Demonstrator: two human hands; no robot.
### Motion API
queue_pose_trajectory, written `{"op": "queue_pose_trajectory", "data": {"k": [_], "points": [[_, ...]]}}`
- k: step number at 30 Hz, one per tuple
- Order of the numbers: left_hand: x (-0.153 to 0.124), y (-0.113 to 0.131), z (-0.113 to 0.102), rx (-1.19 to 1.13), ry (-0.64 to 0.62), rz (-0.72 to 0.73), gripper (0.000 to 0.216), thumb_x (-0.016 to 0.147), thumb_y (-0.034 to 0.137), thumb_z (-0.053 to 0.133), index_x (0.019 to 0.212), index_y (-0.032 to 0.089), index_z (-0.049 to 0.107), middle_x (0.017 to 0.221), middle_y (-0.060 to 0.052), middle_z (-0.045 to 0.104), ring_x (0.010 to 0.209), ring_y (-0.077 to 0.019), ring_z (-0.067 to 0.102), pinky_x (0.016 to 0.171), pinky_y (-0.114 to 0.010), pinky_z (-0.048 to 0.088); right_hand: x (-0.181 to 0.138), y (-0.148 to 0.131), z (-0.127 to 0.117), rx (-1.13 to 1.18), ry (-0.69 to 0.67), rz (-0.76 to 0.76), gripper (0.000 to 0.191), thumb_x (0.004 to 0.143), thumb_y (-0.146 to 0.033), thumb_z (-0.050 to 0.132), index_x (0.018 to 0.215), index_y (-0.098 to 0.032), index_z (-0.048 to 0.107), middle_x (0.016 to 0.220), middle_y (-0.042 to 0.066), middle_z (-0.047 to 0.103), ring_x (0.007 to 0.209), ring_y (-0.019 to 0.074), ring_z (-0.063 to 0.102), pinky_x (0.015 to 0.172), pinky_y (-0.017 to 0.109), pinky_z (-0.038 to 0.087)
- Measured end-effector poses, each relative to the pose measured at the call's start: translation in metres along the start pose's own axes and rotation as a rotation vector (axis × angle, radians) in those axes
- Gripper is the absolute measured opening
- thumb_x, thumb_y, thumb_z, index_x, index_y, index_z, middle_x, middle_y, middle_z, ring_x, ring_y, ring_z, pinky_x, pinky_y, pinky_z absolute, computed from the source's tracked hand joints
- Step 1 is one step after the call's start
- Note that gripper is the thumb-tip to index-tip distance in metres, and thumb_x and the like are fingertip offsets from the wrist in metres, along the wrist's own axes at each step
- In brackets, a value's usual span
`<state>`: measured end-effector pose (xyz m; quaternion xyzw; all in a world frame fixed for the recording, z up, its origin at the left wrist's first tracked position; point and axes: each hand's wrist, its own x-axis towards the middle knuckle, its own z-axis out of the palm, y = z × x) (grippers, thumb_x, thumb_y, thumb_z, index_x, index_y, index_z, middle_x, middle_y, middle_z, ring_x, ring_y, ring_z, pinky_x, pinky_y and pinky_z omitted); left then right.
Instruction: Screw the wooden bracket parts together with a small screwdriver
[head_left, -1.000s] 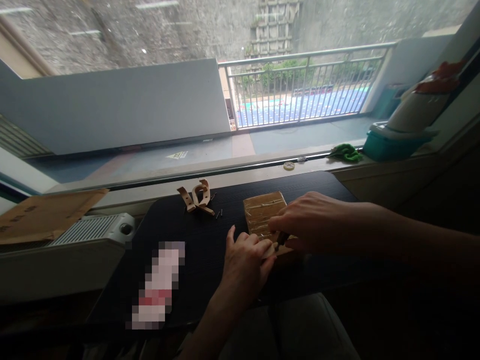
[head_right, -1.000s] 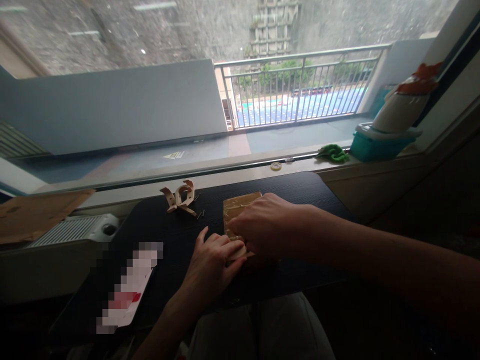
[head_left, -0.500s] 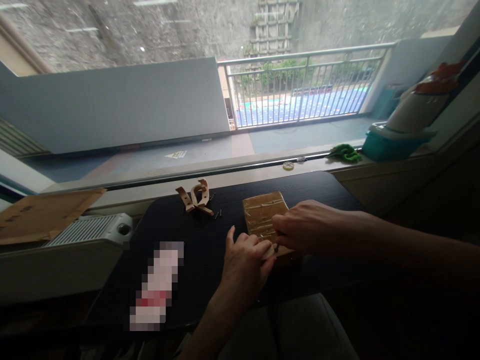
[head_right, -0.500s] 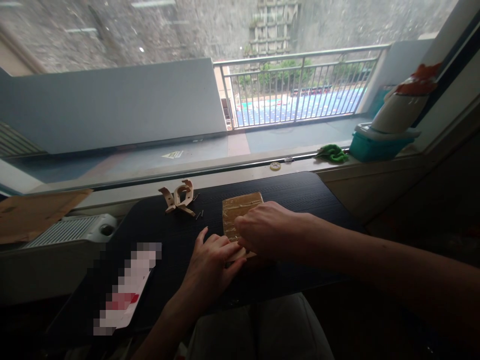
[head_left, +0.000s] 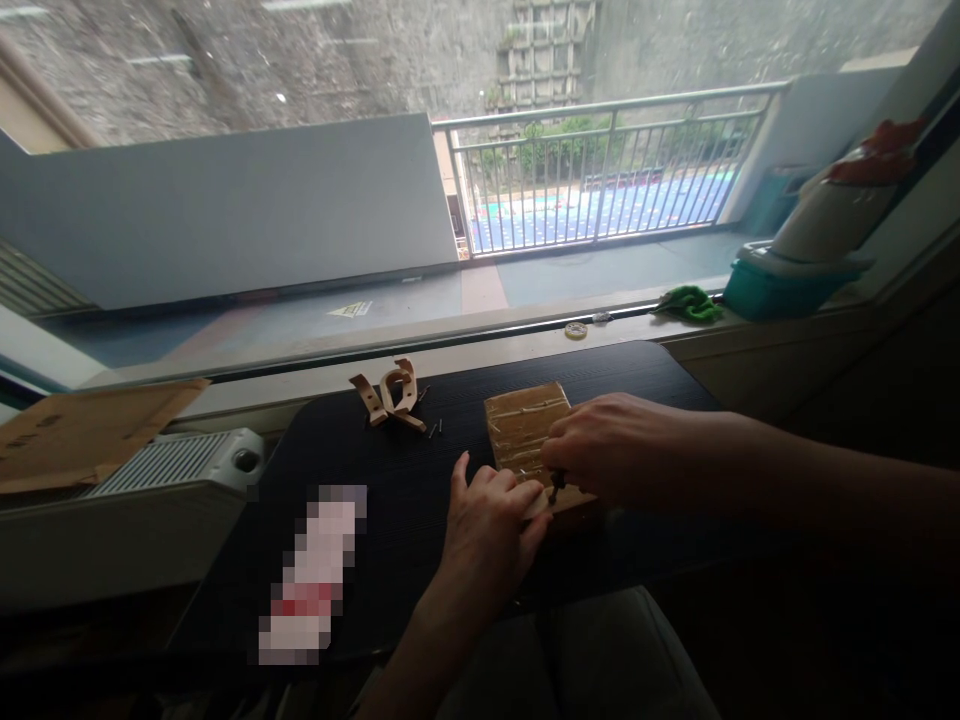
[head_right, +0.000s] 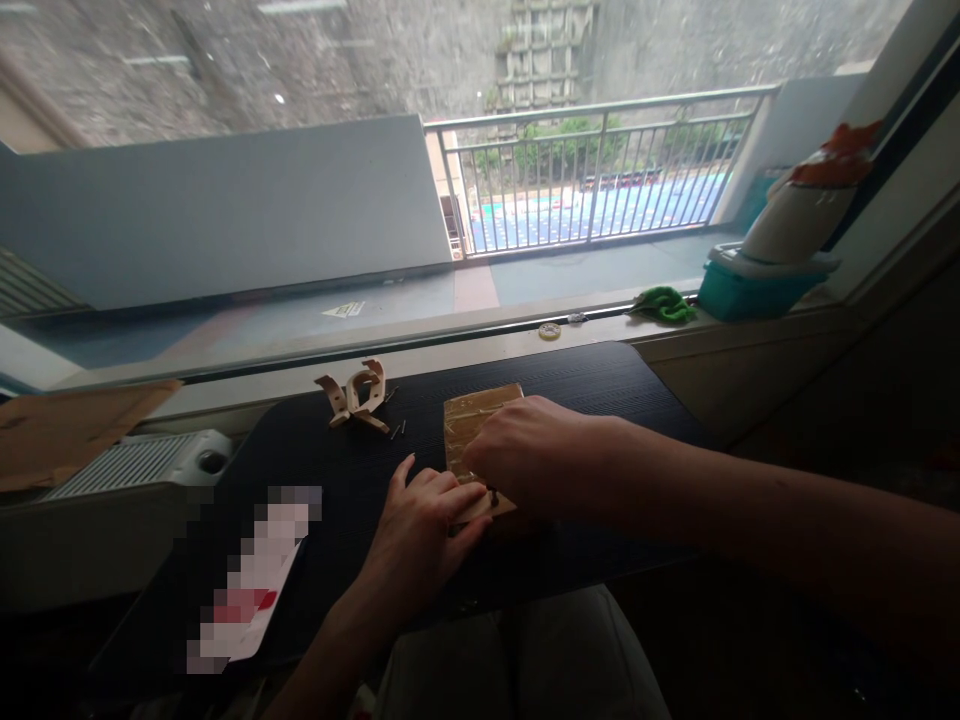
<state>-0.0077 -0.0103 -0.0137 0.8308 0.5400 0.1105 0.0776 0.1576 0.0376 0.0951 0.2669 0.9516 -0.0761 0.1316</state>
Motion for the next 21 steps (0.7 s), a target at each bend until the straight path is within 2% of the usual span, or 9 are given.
{"op": "queue_pose_trajectory", "data": {"k": [7, 10, 13, 15, 21], "points": [[0.000, 0.000, -0.001, -0.002, 0.000, 0.007, 0.015, 0.080, 0.030, 0.058, 0.094, 0.029, 0.065, 0.086, 0.000, 0.064, 0.090, -0.0207, 0.054, 0.105, -0.053, 0.016, 0.002, -0.001, 0.006, -0.060, -0.008, 0.020, 0.018, 0.086, -0.012, 0.046, 0.075, -0.014, 0.060, 0.068, 0.003, 0.061, 0.059, 0.0138, 0.056, 0.049, 0.026, 0.024], [0.001, 0.001, -0.001, 0.009, 0.010, 0.003, 0.015, 0.080, 0.029, 0.057, 0.094, 0.029, 0.064, 0.086, 0.000, 0.063, 0.090, -0.0207, 0.054, 0.106, -0.054, 0.016, 0.001, -0.004, 0.003, -0.067, -0.016, 0.074, 0.021, 0.089, -0.020, 0.044, 0.075, -0.015, 0.060, 0.069, 0.004, 0.062, 0.061, 0.0157, 0.058, 0.047, 0.027, 0.022], [0.000, 0.001, -0.001, 0.015, 0.016, 0.003, 0.014, 0.081, 0.030, 0.057, 0.093, 0.028, 0.064, 0.086, 0.000, 0.063, 0.090, -0.0209, 0.055, 0.105, -0.055, 0.016, -0.002, -0.005, -0.001, -0.021, 0.047, 0.093, 0.015, 0.084, -0.027, 0.052, 0.086, -0.015, 0.060, 0.073, 0.004, 0.063, 0.067, 0.0182, 0.060, 0.049, 0.026, 0.024], [0.000, 0.001, -0.001, 0.015, 0.017, 0.006, 0.015, 0.081, 0.031, 0.057, 0.094, 0.028, 0.064, 0.088, 0.000, 0.064, 0.091, -0.0212, 0.054, 0.105, -0.055, 0.016, -0.004, -0.005, -0.004, 0.003, 0.067, 0.049, 0.013, 0.079, -0.024, 0.058, 0.090, -0.017, 0.060, 0.077, 0.003, 0.064, 0.070, 0.0183, 0.060, 0.050, 0.026, 0.024], [0.001, 0.000, -0.001, 0.017, 0.002, 0.002, 0.013, 0.080, 0.030, 0.058, 0.091, 0.027, 0.065, 0.087, 0.000, 0.064, 0.090, -0.0212, 0.054, 0.105, -0.054, 0.017, 0.001, -0.002, -0.003, 0.036, 0.022, -0.026, 0.007, 0.078, -0.011, 0.054, 0.076, -0.016, 0.059, 0.077, 0.003, 0.065, 0.074, 0.0166, 0.059, 0.054, 0.026, 0.028]]}}
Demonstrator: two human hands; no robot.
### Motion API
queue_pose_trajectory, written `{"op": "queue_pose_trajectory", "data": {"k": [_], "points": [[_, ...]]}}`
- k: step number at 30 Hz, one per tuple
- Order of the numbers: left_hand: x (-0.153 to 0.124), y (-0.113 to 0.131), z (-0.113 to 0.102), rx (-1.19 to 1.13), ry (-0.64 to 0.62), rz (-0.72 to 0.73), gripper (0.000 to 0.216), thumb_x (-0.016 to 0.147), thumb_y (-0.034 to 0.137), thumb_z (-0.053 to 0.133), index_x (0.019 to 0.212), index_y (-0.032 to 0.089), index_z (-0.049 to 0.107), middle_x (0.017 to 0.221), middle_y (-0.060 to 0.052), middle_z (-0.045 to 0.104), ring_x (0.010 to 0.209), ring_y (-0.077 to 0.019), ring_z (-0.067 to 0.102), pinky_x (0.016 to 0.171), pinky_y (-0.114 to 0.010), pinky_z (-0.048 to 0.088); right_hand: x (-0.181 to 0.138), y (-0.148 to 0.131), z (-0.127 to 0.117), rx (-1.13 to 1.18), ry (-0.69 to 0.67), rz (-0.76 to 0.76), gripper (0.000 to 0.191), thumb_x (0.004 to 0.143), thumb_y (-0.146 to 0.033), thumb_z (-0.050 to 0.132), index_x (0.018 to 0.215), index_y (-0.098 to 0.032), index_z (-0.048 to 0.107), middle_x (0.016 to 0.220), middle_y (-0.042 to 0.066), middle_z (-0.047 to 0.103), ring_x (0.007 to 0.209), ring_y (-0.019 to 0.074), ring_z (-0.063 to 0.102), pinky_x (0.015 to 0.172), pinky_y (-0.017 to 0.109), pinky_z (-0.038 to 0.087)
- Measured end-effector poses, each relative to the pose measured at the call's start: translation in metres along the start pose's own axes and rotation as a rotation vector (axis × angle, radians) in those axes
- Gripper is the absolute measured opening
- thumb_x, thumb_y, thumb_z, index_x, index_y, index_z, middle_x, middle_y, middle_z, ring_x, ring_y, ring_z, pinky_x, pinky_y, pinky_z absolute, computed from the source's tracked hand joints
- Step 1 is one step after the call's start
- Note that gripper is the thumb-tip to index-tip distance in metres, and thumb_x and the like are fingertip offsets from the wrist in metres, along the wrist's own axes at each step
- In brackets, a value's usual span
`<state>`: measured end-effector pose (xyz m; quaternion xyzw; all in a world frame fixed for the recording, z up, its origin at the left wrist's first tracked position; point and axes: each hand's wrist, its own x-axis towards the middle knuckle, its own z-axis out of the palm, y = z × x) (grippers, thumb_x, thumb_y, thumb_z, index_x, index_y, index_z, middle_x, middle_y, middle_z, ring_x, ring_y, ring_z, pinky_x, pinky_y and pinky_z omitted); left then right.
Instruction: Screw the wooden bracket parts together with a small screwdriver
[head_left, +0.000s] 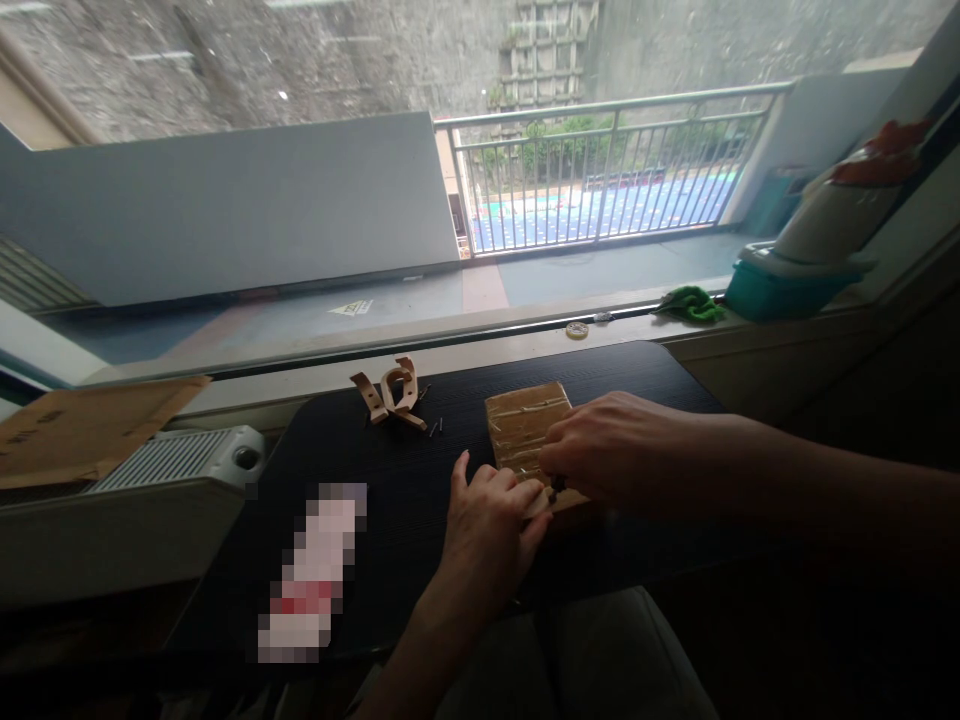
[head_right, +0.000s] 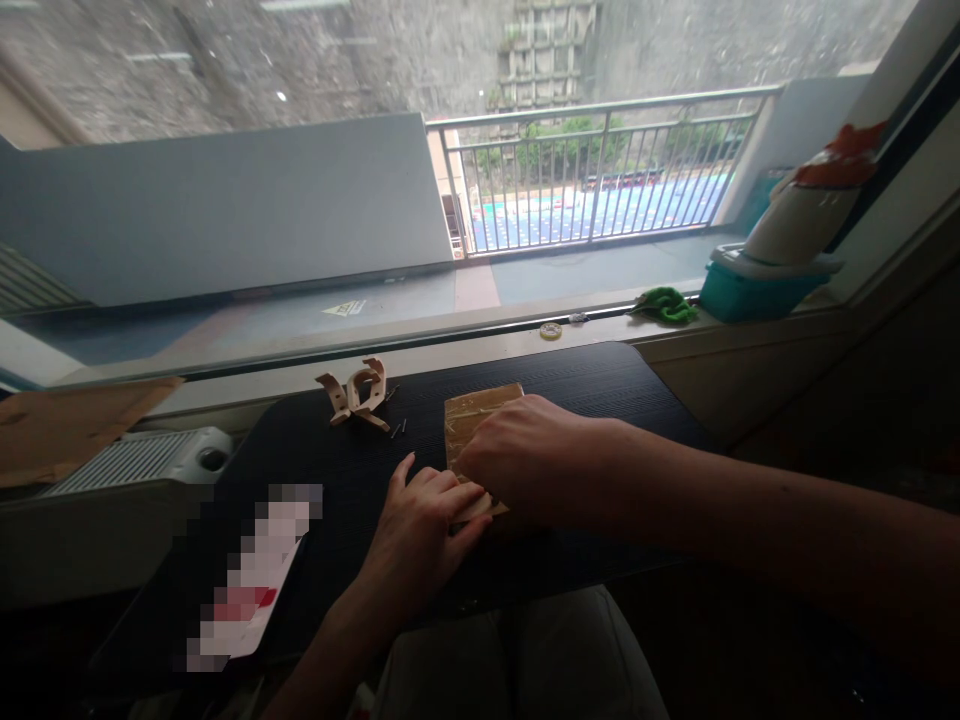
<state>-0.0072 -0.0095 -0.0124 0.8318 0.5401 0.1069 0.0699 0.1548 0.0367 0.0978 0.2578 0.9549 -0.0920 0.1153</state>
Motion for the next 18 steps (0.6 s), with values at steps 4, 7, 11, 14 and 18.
{"op": "queue_pose_trajectory", "data": {"k": [4, 7, 11, 14, 18], "points": [[-0.001, 0.000, 0.001, -0.012, 0.006, 0.009, 0.014, 0.080, 0.029, 0.058, 0.092, 0.028, 0.065, 0.087, 0.000, 0.064, 0.090, -0.0212, 0.054, 0.105, -0.054, 0.017, 0.003, 0.000, 0.005, 0.033, 0.012, -0.001, 0.006, 0.080, -0.012, 0.053, 0.077, -0.015, 0.058, 0.073, 0.002, 0.063, 0.068, 0.0140, 0.057, 0.055, 0.026, 0.029], [-0.002, 0.000, 0.001, -0.016, 0.008, 0.006, 0.015, 0.080, 0.029, 0.058, 0.093, 0.028, 0.064, 0.086, 0.000, 0.064, 0.090, -0.0211, 0.054, 0.105, -0.054, 0.017, 0.004, -0.001, 0.009, 0.031, 0.020, 0.071, 0.013, 0.085, -0.017, 0.048, 0.077, -0.014, 0.058, 0.069, 0.003, 0.061, 0.062, 0.0132, 0.056, 0.051, 0.026, 0.027], [-0.002, 0.001, 0.000, -0.009, 0.001, -0.003, 0.017, 0.080, 0.029, 0.058, 0.095, 0.029, 0.064, 0.087, 0.000, 0.064, 0.091, -0.0211, 0.054, 0.106, -0.054, 0.016, 0.004, -0.001, 0.012, -0.038, 0.061, 0.124, 0.023, 0.089, -0.023, 0.042, 0.075, -0.014, 0.057, 0.064, 0.003, 0.060, 0.057, 0.0147, 0.056, 0.048, 0.027, 0.023], [-0.001, 0.001, 0.000, 0.001, -0.003, -0.007, 0.014, 0.081, 0.030, 0.057, 0.093, 0.028, 0.065, 0.086, 0.000, 0.063, 0.090, -0.0210, 0.054, 0.105, -0.055, 0.016, 0.001, -0.001, 0.006, -0.068, 0.061, 0.124, 0.019, 0.086, -0.030, 0.049, 0.079, -0.015, 0.059, 0.064, 0.003, 0.061, 0.059, 0.0166, 0.058, 0.047, 0.026, 0.021], [-0.001, 0.001, 0.000, 0.010, 0.007, -0.004, 0.015, 0.081, 0.032, 0.057, 0.093, 0.027, 0.065, 0.088, 0.000, 0.064, 0.091, -0.0211, 0.054, 0.106, -0.054, 0.016, -0.001, -0.003, -0.004, -0.051, 0.013, 0.034, 0.008, 0.077, -0.022, 0.059, 0.083, -0.017, 0.062, 0.072, 0.002, 0.064, 0.066, 0.0170, 0.059, 0.049, 0.026, 0.024]]}}
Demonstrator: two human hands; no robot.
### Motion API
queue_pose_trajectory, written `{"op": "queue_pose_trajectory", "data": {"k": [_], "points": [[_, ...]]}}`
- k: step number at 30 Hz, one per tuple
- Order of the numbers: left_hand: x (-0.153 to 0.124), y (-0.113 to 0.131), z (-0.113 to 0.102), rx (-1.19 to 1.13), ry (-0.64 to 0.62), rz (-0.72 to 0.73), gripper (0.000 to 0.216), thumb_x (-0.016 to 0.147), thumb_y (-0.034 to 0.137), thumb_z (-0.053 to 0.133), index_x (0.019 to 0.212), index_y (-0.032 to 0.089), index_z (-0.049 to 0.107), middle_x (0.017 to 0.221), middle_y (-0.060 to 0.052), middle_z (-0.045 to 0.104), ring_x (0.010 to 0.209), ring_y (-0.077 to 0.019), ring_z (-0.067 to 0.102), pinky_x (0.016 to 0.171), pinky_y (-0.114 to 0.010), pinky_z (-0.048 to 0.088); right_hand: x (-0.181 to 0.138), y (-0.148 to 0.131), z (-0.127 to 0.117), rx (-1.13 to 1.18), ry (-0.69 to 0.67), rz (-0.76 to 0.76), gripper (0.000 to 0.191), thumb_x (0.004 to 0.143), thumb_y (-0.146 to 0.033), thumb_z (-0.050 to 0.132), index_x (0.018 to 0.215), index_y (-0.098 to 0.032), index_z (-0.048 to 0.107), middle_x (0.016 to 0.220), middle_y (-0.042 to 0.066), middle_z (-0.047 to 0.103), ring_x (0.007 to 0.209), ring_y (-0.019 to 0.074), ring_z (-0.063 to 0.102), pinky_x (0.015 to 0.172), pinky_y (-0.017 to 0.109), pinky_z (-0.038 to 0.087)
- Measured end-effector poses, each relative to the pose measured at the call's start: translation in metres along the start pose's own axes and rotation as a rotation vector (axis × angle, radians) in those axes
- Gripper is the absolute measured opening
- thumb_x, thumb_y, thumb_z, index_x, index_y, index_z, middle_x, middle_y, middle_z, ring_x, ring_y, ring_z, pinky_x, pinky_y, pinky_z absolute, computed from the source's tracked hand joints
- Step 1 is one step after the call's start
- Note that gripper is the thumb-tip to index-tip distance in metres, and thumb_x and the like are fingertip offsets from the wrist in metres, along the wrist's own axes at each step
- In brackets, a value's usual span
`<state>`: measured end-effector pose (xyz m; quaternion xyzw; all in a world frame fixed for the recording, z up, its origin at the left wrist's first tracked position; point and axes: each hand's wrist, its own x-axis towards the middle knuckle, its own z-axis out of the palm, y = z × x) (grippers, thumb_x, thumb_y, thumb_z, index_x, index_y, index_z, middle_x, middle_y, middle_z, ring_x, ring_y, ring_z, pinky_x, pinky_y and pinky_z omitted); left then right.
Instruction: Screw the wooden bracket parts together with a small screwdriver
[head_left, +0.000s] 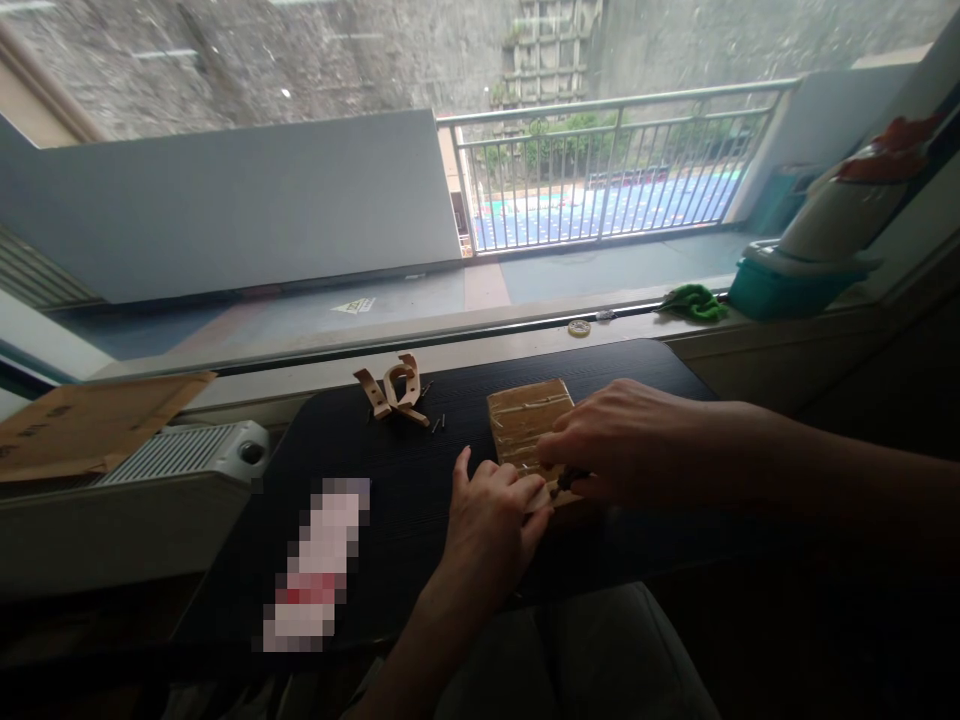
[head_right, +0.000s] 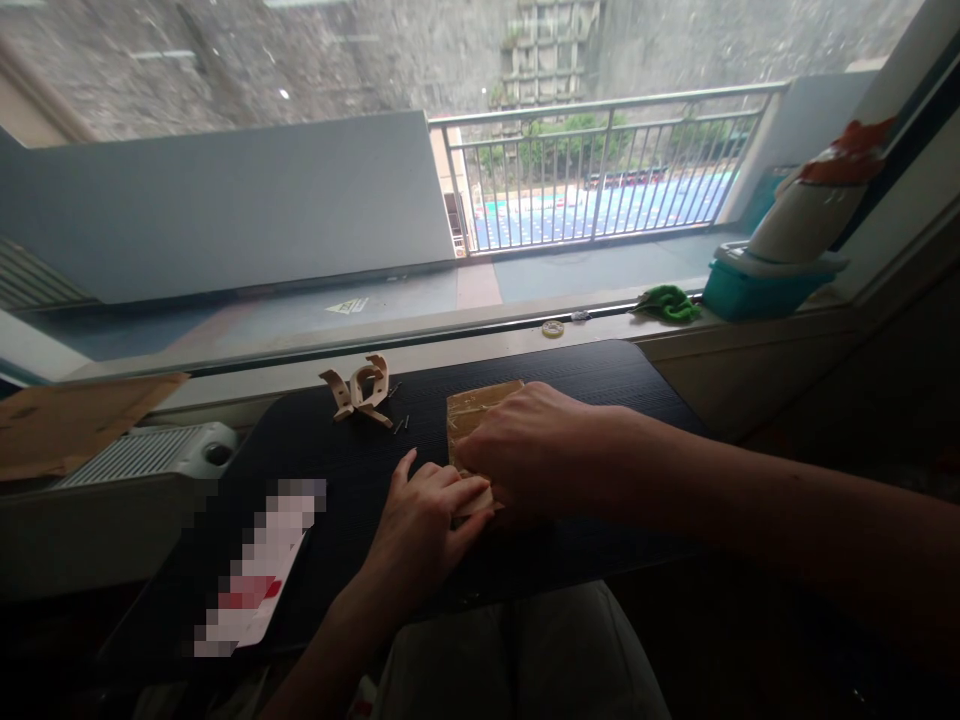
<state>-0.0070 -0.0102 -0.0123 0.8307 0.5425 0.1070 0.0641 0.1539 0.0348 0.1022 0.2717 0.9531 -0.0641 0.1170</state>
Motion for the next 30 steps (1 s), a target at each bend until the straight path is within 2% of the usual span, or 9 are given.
{"op": "queue_pose_trajectory", "data": {"k": [4, 8, 15, 19, 21, 25, 30], "points": [[0.000, 0.000, 0.000, -0.004, -0.009, 0.005, 0.012, 0.081, 0.030, 0.057, 0.089, 0.027, 0.065, 0.087, 0.000, 0.063, 0.090, -0.0211, 0.054, 0.105, -0.054, 0.016, 0.006, 0.000, 0.003, -0.021, -0.036, -0.051, 0.007, 0.077, -0.012, 0.056, 0.075, -0.014, 0.062, 0.074, 0.004, 0.065, 0.068, 0.0159, 0.058, 0.051, 0.026, 0.026], [0.000, 0.000, 0.000, -0.019, -0.008, 0.012, 0.011, 0.081, 0.029, 0.057, 0.089, 0.027, 0.064, 0.086, 0.000, 0.063, 0.090, -0.0209, 0.054, 0.105, -0.054, 0.017, 0.011, 0.004, 0.013, -0.016, -0.029, -0.094, 0.011, 0.079, -0.012, 0.054, 0.072, -0.014, 0.061, 0.072, 0.004, 0.065, 0.066, 0.0143, 0.057, 0.054, 0.026, 0.028], [0.000, -0.001, 0.001, -0.028, -0.006, 0.004, 0.014, 0.081, 0.030, 0.056, 0.092, 0.028, 0.065, 0.087, 0.001, 0.063, 0.091, -0.0203, 0.054, 0.106, -0.053, 0.015, 0.006, 0.008, 0.017, -0.053, -0.007, 0.048, 0.024, 0.088, -0.020, 0.043, 0.069, -0.016, 0.059, 0.064, 0.003, 0.062, 0.059, 0.0143, 0.056, 0.049, 0.027, 0.021], [-0.001, -0.002, 0.003, -0.021, 0.015, 0.001, 0.014, 0.081, 0.031, 0.057, 0.093, 0.028, 0.064, 0.086, 0.001, 0.064, 0.090, -0.0206, 0.054, 0.105, -0.055, 0.015, 0.001, 0.005, 0.012, -0.013, 0.013, 0.062, 0.013, 0.082, -0.027, 0.052, 0.084, -0.017, 0.060, 0.071, 0.003, 0.064, 0.064, 0.0165, 0.058, 0.048, 0.026, 0.020], [-0.001, -0.001, 0.002, -0.016, 0.014, 0.000, 0.015, 0.081, 0.031, 0.057, 0.094, 0.028, 0.064, 0.088, 0.001, 0.064, 0.090, -0.0208, 0.054, 0.105, -0.055, 0.015, 0.000, 0.003, 0.009, -0.003, 0.028, 0.033, 0.015, 0.077, -0.023, 0.058, 0.091, -0.018, 0.060, 0.076, 0.002, 0.065, 0.068, 0.0176, 0.060, 0.048, 0.026, 0.021], [0.000, -0.001, 0.002, -0.003, -0.002, -0.001, 0.013, 0.081, 0.031, 0.058, 0.092, 0.028, 0.064, 0.088, 0.001, 0.064, 0.091, -0.0206, 0.054, 0.105, -0.054, 0.016, 0.003, 0.000, 0.008, -0.013, -0.024, -0.018, 0.007, 0.076, -0.011, 0.055, 0.078, -0.016, 0.061, 0.078, 0.003, 0.065, 0.071, 0.0169, 0.060, 0.050, 0.026, 0.024], [0.000, -0.002, 0.003, -0.005, 0.006, 0.006, 0.012, 0.080, 0.030, 0.059, 0.090, 0.027, 0.064, 0.086, 0.001, 0.063, 0.090, -0.0199, 0.054, 0.105, -0.053, 0.016, 0.006, 0.002, 0.013, 0.049, -0.013, -0.051, 0.007, 0.079, -0.014, 0.055, 0.072, -0.016, 0.059, 0.069, 0.001, 0.063, 0.063, 0.0134, 0.057, 0.051, 0.025, 0.025]]}}
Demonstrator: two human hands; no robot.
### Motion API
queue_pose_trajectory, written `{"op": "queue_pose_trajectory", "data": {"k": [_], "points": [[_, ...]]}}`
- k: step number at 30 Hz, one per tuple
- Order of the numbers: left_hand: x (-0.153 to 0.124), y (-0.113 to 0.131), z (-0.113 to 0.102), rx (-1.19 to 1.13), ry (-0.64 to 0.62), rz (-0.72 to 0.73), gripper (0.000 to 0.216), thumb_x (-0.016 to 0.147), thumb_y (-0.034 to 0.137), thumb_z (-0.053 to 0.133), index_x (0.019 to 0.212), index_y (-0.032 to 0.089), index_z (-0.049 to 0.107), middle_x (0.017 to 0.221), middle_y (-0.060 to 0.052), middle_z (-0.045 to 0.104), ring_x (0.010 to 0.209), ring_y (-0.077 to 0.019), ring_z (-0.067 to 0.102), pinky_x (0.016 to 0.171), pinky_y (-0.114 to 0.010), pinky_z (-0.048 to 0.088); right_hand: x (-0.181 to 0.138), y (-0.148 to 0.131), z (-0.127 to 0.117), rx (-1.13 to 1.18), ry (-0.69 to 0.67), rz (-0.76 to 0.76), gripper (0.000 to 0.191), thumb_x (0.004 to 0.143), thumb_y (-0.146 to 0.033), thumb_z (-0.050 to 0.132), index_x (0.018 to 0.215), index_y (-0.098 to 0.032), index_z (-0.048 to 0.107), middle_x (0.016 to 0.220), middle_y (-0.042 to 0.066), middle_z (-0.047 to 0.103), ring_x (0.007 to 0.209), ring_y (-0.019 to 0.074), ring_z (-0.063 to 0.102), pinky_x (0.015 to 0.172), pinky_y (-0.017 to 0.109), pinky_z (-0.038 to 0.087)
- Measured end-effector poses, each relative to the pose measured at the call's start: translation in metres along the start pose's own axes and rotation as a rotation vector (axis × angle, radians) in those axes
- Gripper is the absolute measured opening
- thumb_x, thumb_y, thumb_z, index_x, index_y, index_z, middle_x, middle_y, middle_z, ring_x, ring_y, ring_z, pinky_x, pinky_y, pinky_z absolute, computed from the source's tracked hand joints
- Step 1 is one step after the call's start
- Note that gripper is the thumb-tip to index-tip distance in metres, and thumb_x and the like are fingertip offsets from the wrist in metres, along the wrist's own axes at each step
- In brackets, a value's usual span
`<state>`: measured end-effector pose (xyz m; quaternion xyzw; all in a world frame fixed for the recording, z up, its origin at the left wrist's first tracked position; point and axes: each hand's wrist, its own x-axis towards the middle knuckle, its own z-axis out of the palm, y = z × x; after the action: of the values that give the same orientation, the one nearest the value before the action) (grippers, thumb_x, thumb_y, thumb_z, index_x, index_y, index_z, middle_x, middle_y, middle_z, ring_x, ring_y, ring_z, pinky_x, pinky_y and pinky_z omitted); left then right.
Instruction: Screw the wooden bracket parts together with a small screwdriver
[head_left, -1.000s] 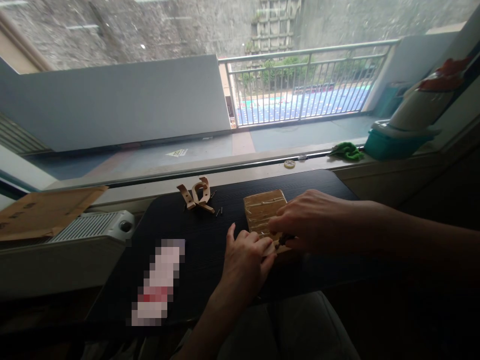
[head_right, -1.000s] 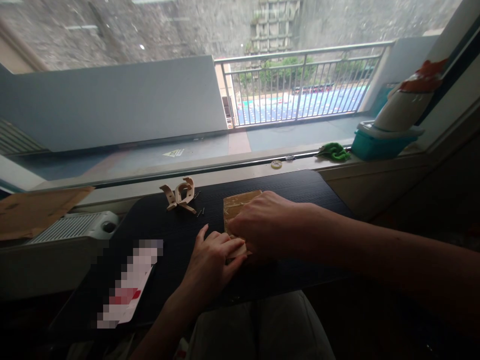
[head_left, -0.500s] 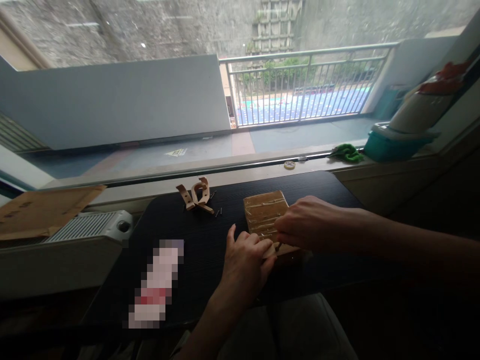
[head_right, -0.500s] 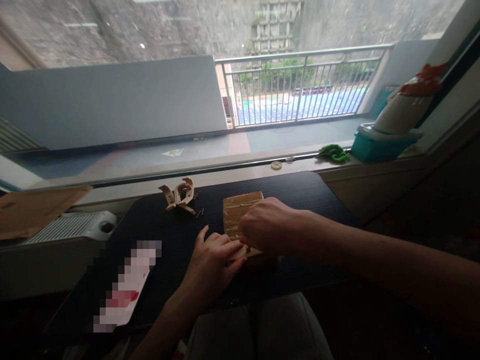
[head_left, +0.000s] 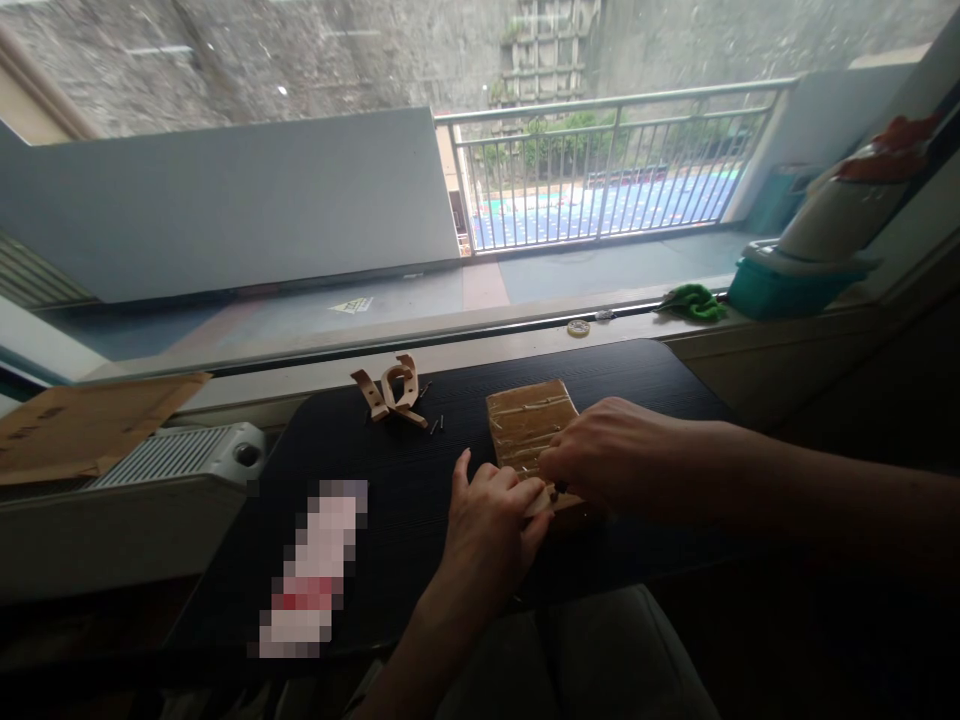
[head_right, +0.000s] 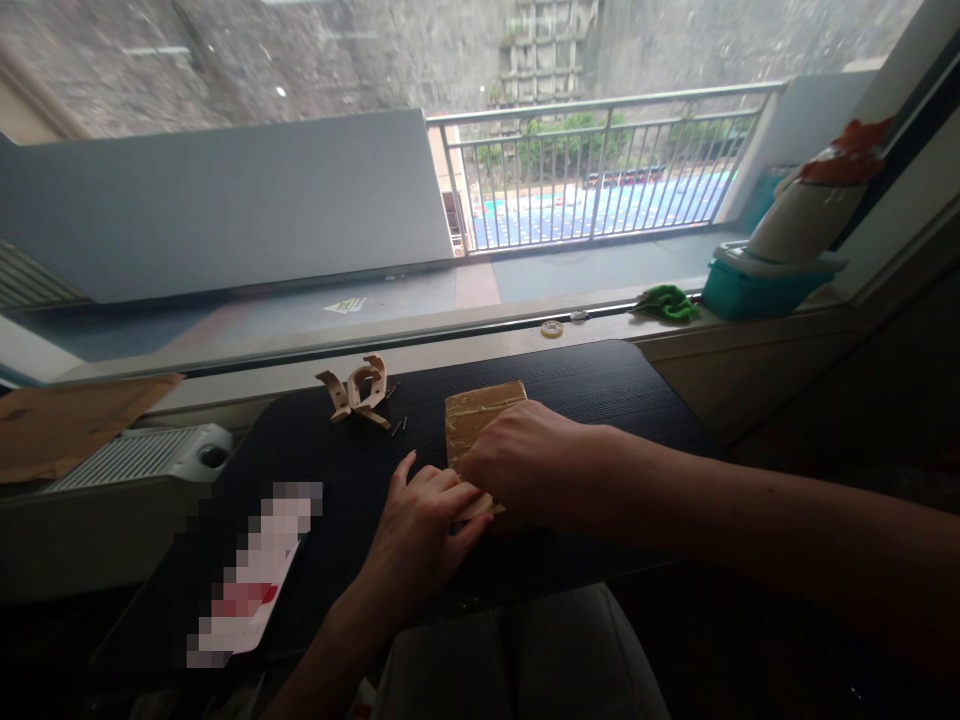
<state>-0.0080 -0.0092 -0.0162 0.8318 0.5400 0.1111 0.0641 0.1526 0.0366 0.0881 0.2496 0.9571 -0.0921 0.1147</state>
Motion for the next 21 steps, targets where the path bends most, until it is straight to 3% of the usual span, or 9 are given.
{"op": "queue_pose_trajectory", "data": {"k": [5, 8, 14, 21], "points": [[0.000, 0.000, 0.000, 0.001, -0.004, 0.000, 0.010, 0.080, 0.031, 0.058, 0.087, 0.027, 0.064, 0.084, 0.001, 0.062, 0.088, -0.0197, 0.053, 0.105, -0.053, 0.017, -0.002, 0.004, 0.002, -0.037, -0.017, 0.167, 0.016, 0.084, -0.021, 0.050, 0.071, -0.015, 0.058, 0.065, 0.003, 0.062, 0.060, 0.0138, 0.057, 0.049, 0.026, 0.022], [0.000, 0.000, 0.000, -0.010, 0.000, -0.001, 0.012, 0.081, 0.031, 0.057, 0.090, 0.028, 0.064, 0.085, 0.002, 0.062, 0.089, -0.0199, 0.054, 0.106, -0.053, 0.016, -0.002, 0.004, 0.003, -0.061, 0.020, 0.190, 0.018, 0.084, -0.026, 0.048, 0.073, -0.015, 0.058, 0.065, 0.004, 0.063, 0.060, 0.0149, 0.057, 0.048, 0.026, 0.020], [-0.001, 0.000, 0.000, -0.005, 0.002, -0.007, 0.011, 0.081, 0.031, 0.058, 0.089, 0.027, 0.064, 0.086, 0.001, 0.063, 0.090, -0.0207, 0.054, 0.105, -0.054, 0.016, -0.002, -0.002, -0.006, -0.055, 0.057, 0.085, 0.020, 0.076, -0.019, 0.058, 0.095, -0.019, 0.060, 0.084, 0.002, 0.066, 0.074, 0.0171, 0.060, 0.049, 0.025, 0.022], [-0.001, 0.000, -0.001, -0.024, -0.004, 0.006, 0.012, 0.080, 0.029, 0.058, 0.090, 0.028, 0.064, 0.087, 0.000, 0.063, 0.090, -0.0209, 0.054, 0.105, -0.053, 0.016, 0.003, -0.004, -0.011, -0.027, -0.023, 0.018, 0.007, 0.078, -0.015, 0.056, 0.072, -0.016, 0.060, 0.072, 0.001, 0.064, 0.064, 0.0131, 0.056, 0.049, 0.025, 0.024]]}}
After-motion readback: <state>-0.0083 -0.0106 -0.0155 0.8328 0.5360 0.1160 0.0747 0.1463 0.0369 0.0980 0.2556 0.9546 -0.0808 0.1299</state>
